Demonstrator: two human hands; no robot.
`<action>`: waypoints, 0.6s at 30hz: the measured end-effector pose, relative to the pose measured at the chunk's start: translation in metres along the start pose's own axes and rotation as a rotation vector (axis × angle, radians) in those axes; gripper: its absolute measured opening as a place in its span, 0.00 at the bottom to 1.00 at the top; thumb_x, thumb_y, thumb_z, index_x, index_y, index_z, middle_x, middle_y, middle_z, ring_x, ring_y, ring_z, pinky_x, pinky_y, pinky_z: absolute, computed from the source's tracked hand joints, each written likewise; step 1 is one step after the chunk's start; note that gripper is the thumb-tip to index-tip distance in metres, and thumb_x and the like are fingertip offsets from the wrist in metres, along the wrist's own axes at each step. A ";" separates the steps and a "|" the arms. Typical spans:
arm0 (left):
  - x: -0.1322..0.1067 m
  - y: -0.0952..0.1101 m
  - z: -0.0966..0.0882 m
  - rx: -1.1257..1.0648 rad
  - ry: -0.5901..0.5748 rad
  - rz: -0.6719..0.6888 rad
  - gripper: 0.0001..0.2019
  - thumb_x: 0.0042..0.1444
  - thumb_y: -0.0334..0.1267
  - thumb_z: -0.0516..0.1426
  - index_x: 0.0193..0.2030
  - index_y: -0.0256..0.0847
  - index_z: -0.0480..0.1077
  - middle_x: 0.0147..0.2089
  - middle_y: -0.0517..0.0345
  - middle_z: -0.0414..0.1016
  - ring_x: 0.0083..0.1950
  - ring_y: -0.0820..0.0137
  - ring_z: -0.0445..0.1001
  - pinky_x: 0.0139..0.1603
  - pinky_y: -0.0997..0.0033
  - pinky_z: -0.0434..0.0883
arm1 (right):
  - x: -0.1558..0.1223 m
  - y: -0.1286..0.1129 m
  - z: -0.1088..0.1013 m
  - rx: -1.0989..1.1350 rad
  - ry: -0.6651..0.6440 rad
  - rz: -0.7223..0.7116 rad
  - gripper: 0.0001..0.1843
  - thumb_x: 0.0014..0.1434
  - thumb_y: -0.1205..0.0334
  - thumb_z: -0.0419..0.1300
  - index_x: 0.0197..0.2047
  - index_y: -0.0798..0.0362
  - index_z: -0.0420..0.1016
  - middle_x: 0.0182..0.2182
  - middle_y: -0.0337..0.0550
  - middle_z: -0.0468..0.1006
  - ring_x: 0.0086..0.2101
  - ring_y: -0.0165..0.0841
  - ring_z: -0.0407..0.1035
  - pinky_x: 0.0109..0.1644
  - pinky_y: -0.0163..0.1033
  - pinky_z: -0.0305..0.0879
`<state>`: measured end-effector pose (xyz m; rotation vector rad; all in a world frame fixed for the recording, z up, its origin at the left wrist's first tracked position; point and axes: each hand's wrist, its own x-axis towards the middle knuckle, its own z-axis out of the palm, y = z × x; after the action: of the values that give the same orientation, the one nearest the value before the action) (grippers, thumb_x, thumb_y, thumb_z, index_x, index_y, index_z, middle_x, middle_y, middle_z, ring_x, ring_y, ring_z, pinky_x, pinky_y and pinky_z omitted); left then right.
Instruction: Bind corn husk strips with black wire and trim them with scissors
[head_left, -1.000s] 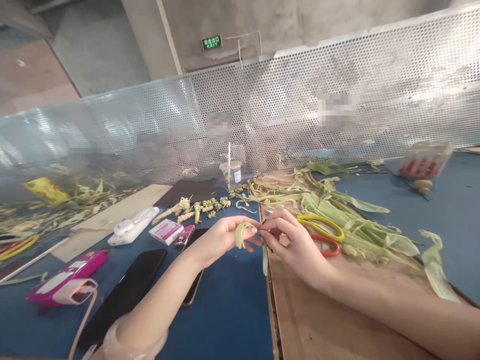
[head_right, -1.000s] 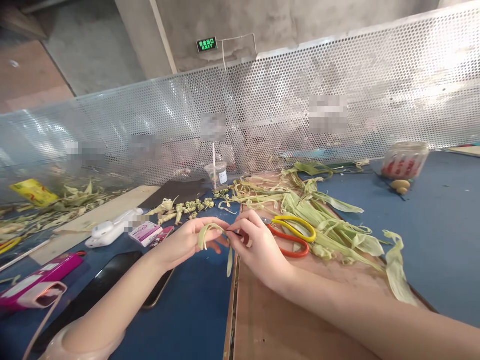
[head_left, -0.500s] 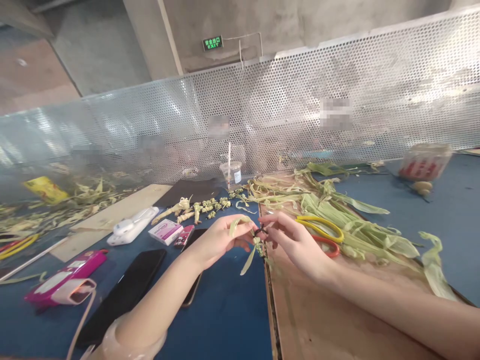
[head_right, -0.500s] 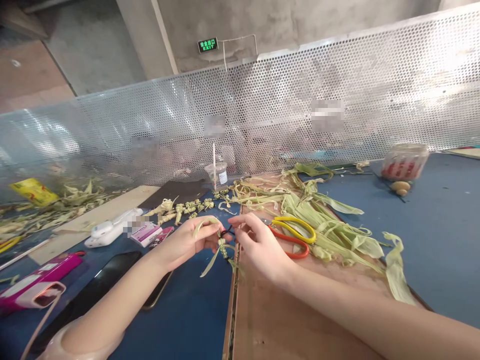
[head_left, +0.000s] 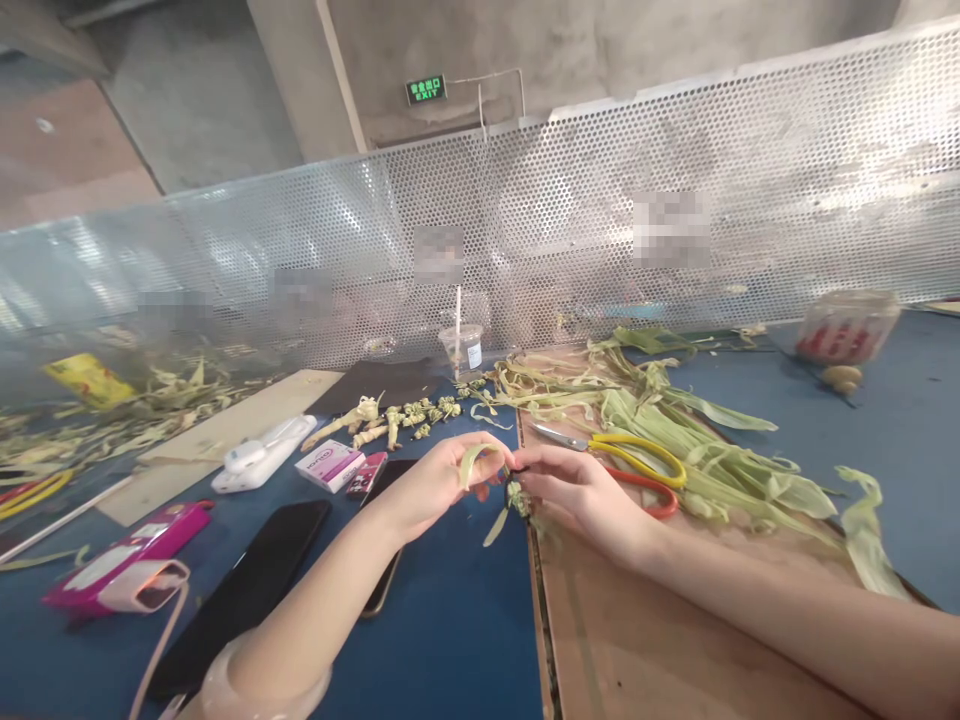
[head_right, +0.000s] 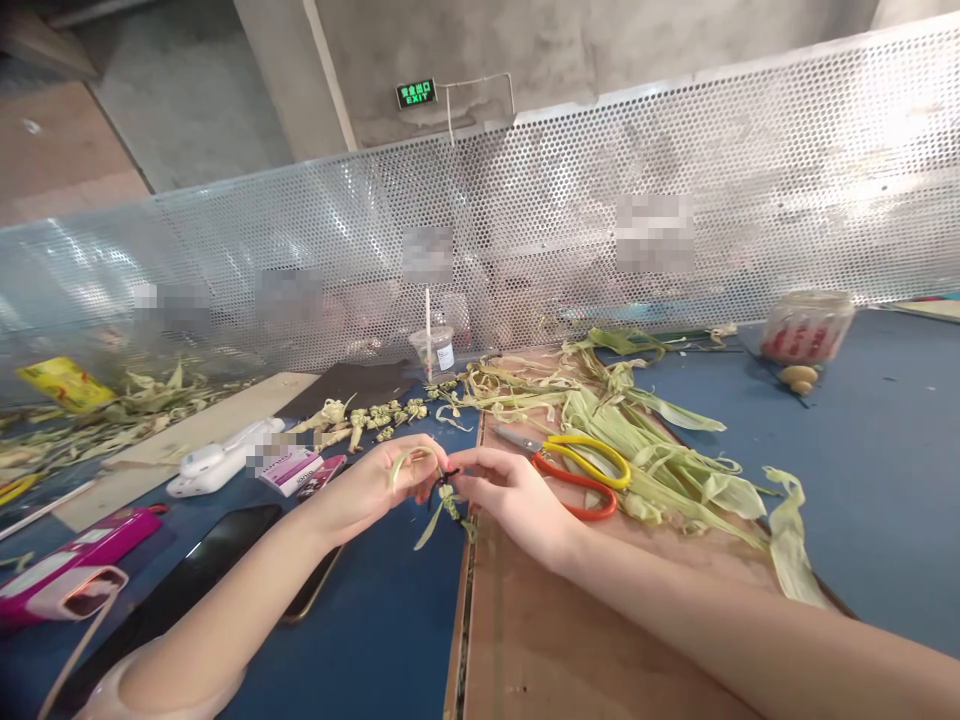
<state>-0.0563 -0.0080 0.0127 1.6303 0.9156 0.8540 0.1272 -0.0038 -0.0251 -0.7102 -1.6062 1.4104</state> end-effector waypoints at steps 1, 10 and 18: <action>0.000 0.000 0.000 0.003 0.001 -0.002 0.11 0.54 0.45 0.56 0.34 0.39 0.70 0.29 0.63 0.63 0.28 0.76 0.60 0.30 0.75 0.59 | 0.000 0.000 0.000 0.044 -0.024 0.012 0.13 0.52 0.58 0.59 0.42 0.52 0.73 0.30 0.39 0.72 0.33 0.31 0.64 0.40 0.38 0.59; 0.002 0.002 0.004 0.016 0.076 -0.078 0.11 0.51 0.45 0.58 0.32 0.38 0.70 0.28 0.62 0.65 0.25 0.78 0.59 0.26 0.76 0.56 | 0.002 0.000 0.002 0.083 0.011 0.076 0.13 0.49 0.53 0.62 0.32 0.55 0.74 0.29 0.39 0.72 0.31 0.29 0.63 0.37 0.36 0.57; 0.003 0.000 0.003 -0.044 0.122 -0.079 0.11 0.51 0.44 0.58 0.33 0.37 0.70 0.30 0.61 0.65 0.31 0.75 0.64 0.27 0.77 0.60 | 0.002 0.002 0.003 0.144 0.006 0.109 0.12 0.53 0.54 0.59 0.33 0.55 0.73 0.27 0.38 0.69 0.29 0.27 0.61 0.36 0.34 0.56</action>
<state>-0.0522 -0.0069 0.0123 1.5077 1.0315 0.9204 0.1238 -0.0034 -0.0262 -0.7246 -1.4634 1.5838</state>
